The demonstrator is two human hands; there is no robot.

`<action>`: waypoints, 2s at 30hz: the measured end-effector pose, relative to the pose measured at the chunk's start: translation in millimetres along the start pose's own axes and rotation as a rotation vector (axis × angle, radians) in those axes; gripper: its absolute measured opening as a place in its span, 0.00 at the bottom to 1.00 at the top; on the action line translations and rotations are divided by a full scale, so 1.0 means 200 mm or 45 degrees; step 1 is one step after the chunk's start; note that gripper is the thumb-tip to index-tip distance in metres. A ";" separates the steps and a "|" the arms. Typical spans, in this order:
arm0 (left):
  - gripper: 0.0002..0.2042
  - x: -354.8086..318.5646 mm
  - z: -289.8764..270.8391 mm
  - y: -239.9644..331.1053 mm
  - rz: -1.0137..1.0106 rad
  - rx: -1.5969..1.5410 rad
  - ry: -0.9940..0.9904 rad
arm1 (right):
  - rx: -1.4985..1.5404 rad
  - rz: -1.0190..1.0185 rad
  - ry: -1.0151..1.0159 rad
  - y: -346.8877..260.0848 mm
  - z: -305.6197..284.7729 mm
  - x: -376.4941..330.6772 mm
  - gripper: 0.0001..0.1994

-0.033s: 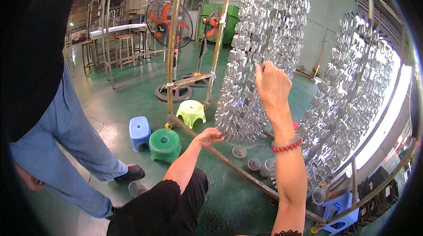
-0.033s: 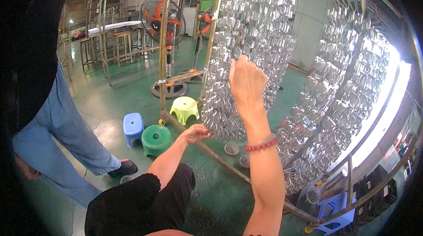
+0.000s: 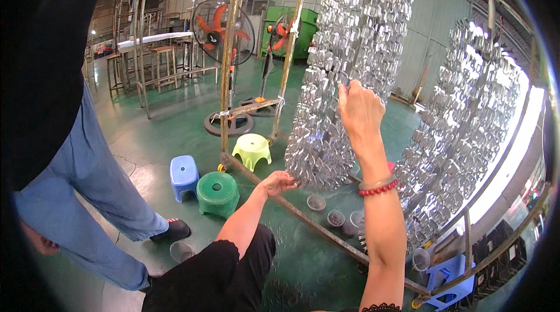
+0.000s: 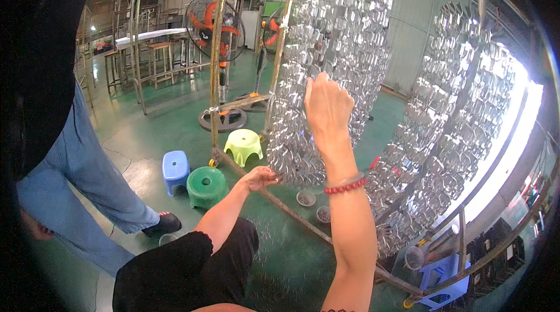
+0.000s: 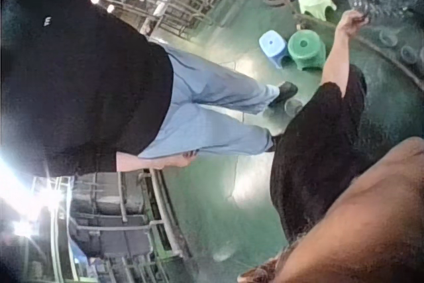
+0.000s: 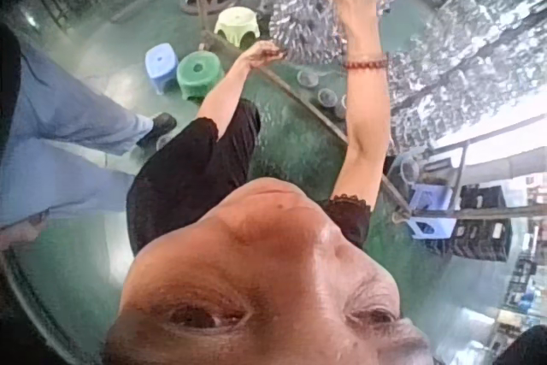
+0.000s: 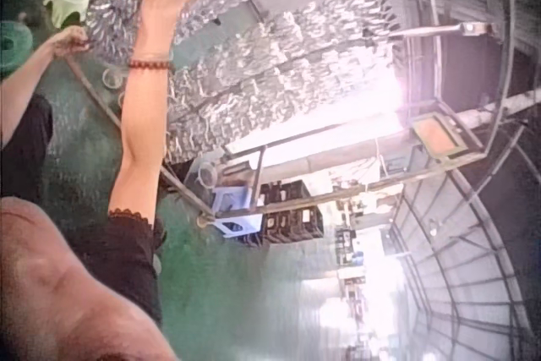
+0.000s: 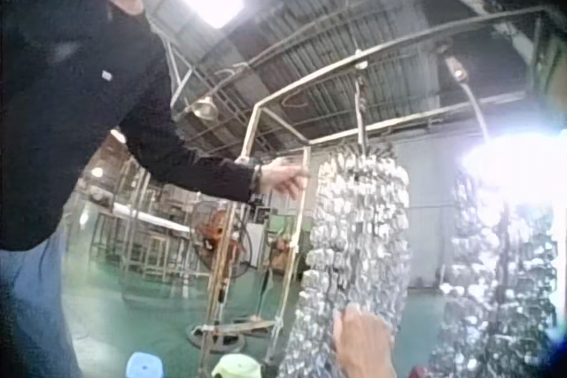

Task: The person sits on the floor and repeatedly picks up small metal rings and clips, attaching them to a large hanging rack filled with similar parts. Another person briefly assists by handing over parts and adjusting the rack.

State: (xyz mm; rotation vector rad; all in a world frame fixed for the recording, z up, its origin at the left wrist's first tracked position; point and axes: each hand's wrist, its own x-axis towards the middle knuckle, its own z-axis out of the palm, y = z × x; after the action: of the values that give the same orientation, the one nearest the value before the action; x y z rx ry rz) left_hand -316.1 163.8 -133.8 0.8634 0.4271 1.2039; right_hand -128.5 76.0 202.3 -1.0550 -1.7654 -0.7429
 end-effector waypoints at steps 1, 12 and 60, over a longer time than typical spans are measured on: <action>0.10 0.01 -0.01 -0.01 -0.010 -0.007 -0.021 | -0.073 0.015 -0.017 0.00 0.02 0.03 0.14; 0.10 0.05 -0.06 -0.07 -0.052 -0.108 -0.075 | -0.092 0.168 -0.033 -0.04 0.11 0.16 0.12; 0.13 0.12 0.12 -0.17 0.505 0.023 1.008 | 0.360 0.181 -1.426 0.28 -0.74 -1.81 0.11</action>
State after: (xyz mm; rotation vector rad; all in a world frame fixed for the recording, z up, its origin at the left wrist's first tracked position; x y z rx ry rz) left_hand -269.5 173.4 -141.8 0.4605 0.9301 1.9071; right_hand 57.3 -142.3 -68.5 -1.5070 -2.5495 0.3018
